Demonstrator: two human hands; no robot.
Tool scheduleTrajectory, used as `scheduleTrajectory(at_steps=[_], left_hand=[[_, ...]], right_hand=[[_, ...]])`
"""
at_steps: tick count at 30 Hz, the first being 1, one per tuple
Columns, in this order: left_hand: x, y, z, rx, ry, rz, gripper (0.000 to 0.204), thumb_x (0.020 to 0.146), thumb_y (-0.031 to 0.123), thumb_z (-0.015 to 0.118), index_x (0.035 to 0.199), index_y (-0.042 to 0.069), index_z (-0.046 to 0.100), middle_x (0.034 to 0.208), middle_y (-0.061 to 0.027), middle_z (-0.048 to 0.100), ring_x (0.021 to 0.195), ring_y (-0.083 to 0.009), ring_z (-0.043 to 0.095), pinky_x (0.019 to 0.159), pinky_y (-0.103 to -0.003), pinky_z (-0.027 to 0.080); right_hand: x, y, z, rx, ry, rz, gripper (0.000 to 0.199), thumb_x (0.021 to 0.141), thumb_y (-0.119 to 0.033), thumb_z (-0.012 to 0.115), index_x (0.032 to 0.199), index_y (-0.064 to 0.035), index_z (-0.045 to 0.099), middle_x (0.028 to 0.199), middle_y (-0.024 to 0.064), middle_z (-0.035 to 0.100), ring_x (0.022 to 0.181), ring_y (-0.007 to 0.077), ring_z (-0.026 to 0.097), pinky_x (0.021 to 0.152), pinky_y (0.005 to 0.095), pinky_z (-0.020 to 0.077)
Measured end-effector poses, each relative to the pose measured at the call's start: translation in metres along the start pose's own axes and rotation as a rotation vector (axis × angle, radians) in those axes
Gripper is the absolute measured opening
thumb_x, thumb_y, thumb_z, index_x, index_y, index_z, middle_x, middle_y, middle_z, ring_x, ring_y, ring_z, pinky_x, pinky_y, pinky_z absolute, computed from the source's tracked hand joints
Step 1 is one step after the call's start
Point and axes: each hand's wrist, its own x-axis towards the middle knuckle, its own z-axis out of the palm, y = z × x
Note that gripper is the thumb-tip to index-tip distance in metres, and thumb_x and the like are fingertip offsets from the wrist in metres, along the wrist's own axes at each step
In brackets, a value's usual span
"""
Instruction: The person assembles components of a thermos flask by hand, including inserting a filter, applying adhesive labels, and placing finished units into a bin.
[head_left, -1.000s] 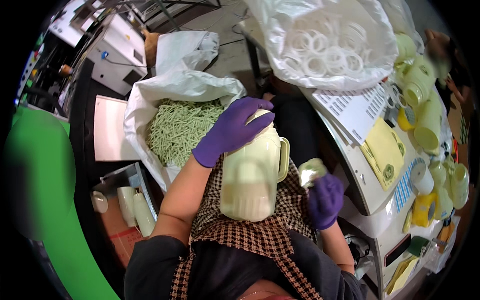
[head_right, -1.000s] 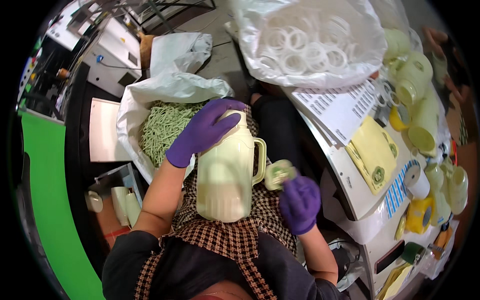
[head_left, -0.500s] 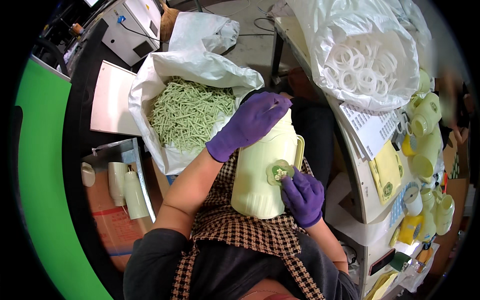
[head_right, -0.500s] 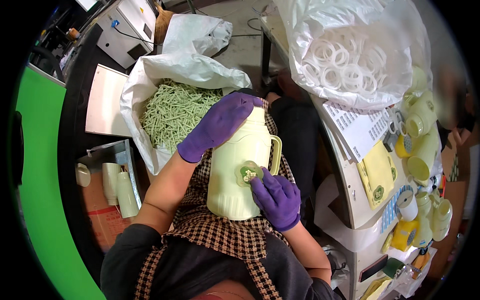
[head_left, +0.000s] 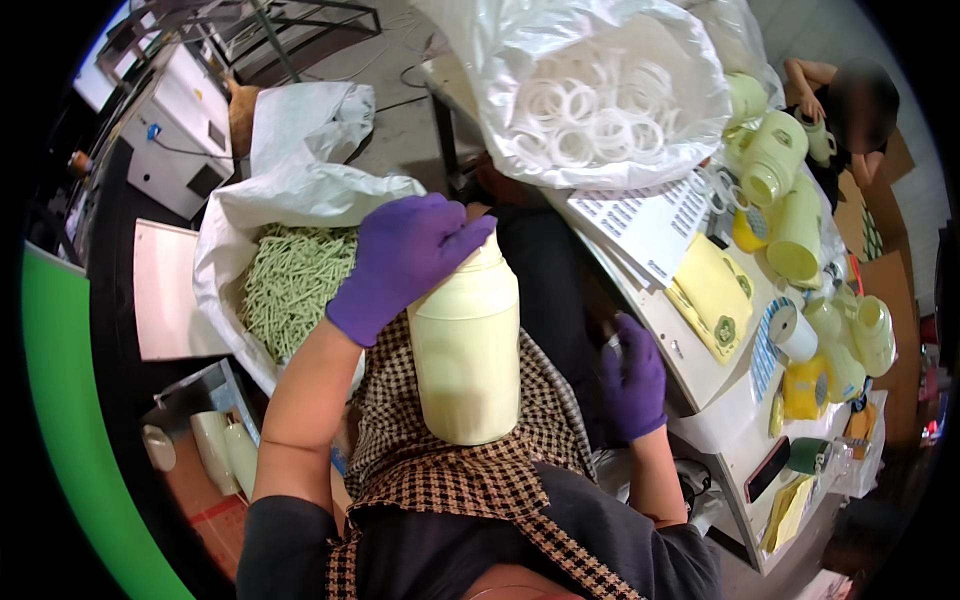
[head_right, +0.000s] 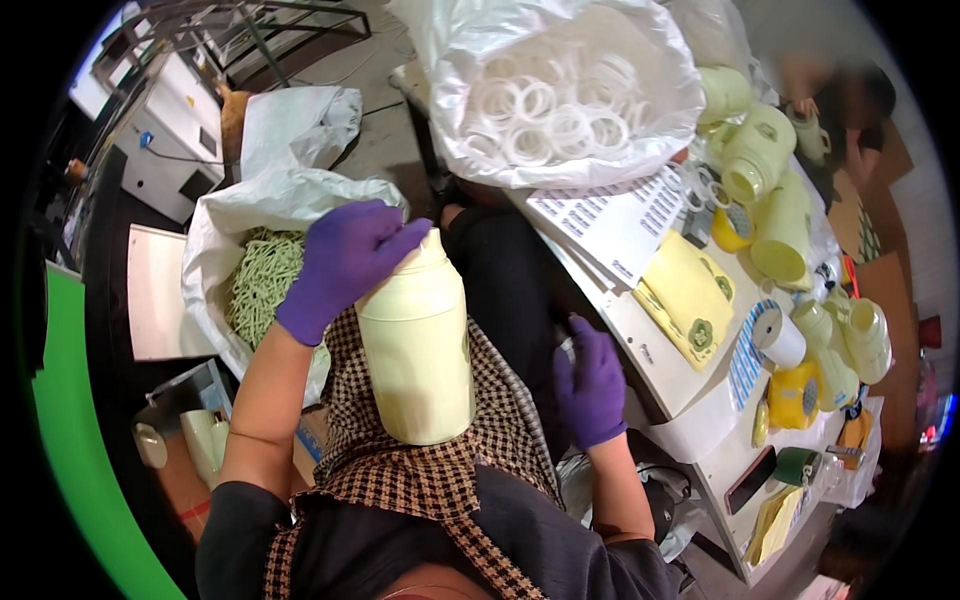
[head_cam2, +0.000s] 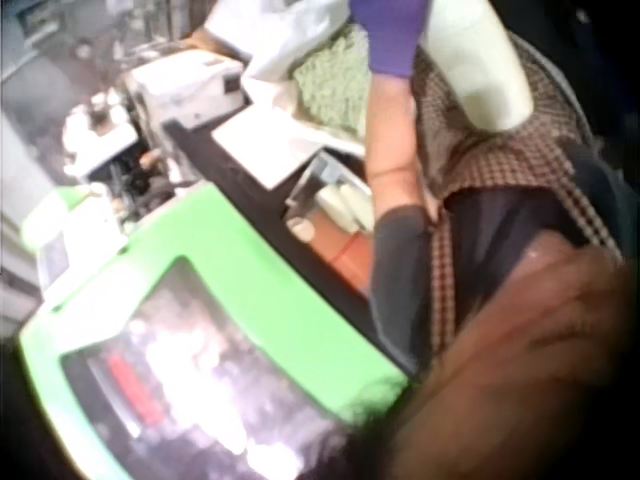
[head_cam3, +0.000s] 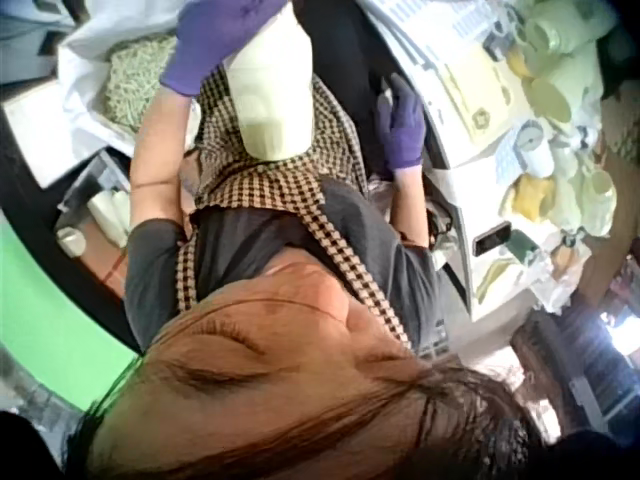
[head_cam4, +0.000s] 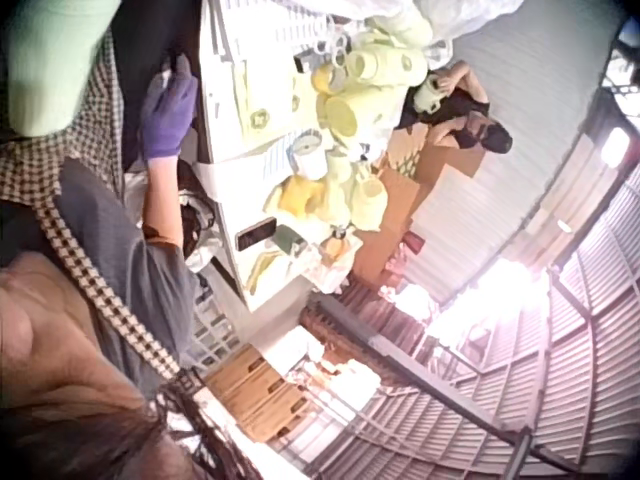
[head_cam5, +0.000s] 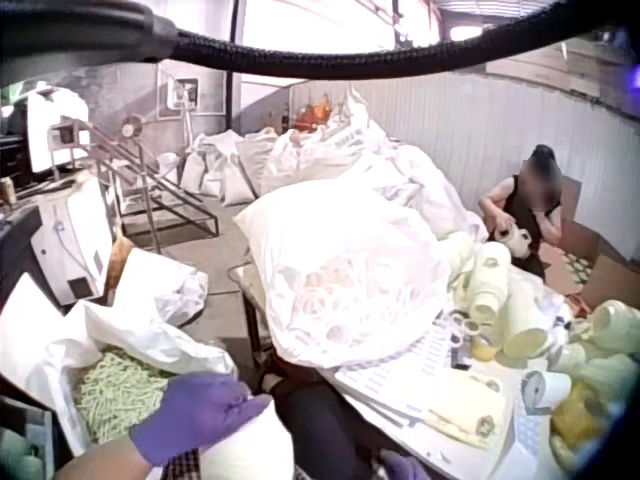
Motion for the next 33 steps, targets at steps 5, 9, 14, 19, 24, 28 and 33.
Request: scheduleTrajectory(at_steps=[5,9,14,19,24,28,33], left_hand=[[0.016,-0.036,0.11,0.189,-0.19,0.02,0.04,0.099,0.048,0.058,0.092,0.01,0.07,0.078,-0.0093,0.064,0.073,-0.0319,0.067,0.066,-0.045,0.053],[0.058,0.041,0.094,0.199,-0.023,0.462,0.038,0.088,0.034,0.07,0.119,0.013,0.068,0.114,-0.008,0.067,0.108,-0.0259,0.064,0.09,-0.043,0.05],[0.091,0.113,0.157,-0.073,-0.178,0.761,0.041,0.086,0.028,0.067,0.121,0.006,0.069,0.129,-0.0107,0.067,0.12,-0.0277,0.063,0.103,-0.043,0.048],[0.111,0.111,0.169,-0.04,-0.7,0.649,0.047,0.084,0.027,0.066,0.126,0.006,0.068,0.131,-0.0112,0.067,0.123,-0.029,0.062,0.107,-0.043,0.046],[0.098,0.092,0.178,-0.119,-0.502,0.73,0.039,0.084,0.029,0.066,0.116,0.008,0.072,0.122,-0.008,0.069,0.118,-0.0264,0.064,0.099,-0.043,0.05],[0.101,0.095,0.162,-0.144,-0.631,0.685,0.042,0.086,0.03,0.067,0.12,0.006,0.072,0.124,-0.0126,0.071,0.109,-0.0279,0.069,0.096,-0.043,0.051],[0.062,0.037,0.084,-0.536,0.021,0.071,0.028,0.094,0.026,0.071,0.107,0.002,0.076,0.099,-0.012,0.076,0.083,-0.0245,0.073,0.081,-0.034,0.057]], right_hand=[[0.04,0.053,-0.04,-0.187,0.252,0.09,0.02,0.091,-0.012,0.071,0.11,-0.0071,0.075,0.098,0.0119,0.061,0.084,0.028,0.063,0.072,0.0385,0.0526],[0.077,0.097,-0.06,-0.326,0.288,-0.025,0.017,0.09,-0.015,0.074,0.104,-0.0078,0.078,0.092,0.011,0.061,0.083,0.0277,0.063,0.072,0.0381,0.0516],[0.11,0.131,-0.051,-0.291,0.145,0.047,0.015,0.09,-0.022,0.074,0.1,-0.0115,0.08,0.089,0.0093,0.063,0.083,0.0281,0.064,0.071,0.0395,0.052],[0.116,0.151,-0.033,-0.328,0.146,0.188,0.017,0.09,-0.026,0.073,0.098,-0.0136,0.081,0.091,0.0086,0.064,0.088,0.0287,0.065,0.075,0.0408,0.0533],[0.124,0.145,-0.026,-0.42,0.174,0.161,0.028,0.092,-0.026,0.07,0.117,-0.0166,0.076,0.095,0.0113,0.066,0.093,0.0314,0.066,0.081,0.0421,0.0542],[0.138,0.194,-0.041,-0.13,-0.086,0.208,0.031,0.094,-0.025,0.068,0.122,-0.0115,0.074,0.104,0.0175,0.071,0.097,0.0334,0.069,0.088,0.0393,0.0532],[0.131,0.169,-0.113,0.568,0.586,0.425,0.037,0.103,-0.017,0.06,0.137,-0.004,0.067,0.094,-0.0021,0.062,0.069,0.0048,0.046,0.064,0.0211,0.0392]])
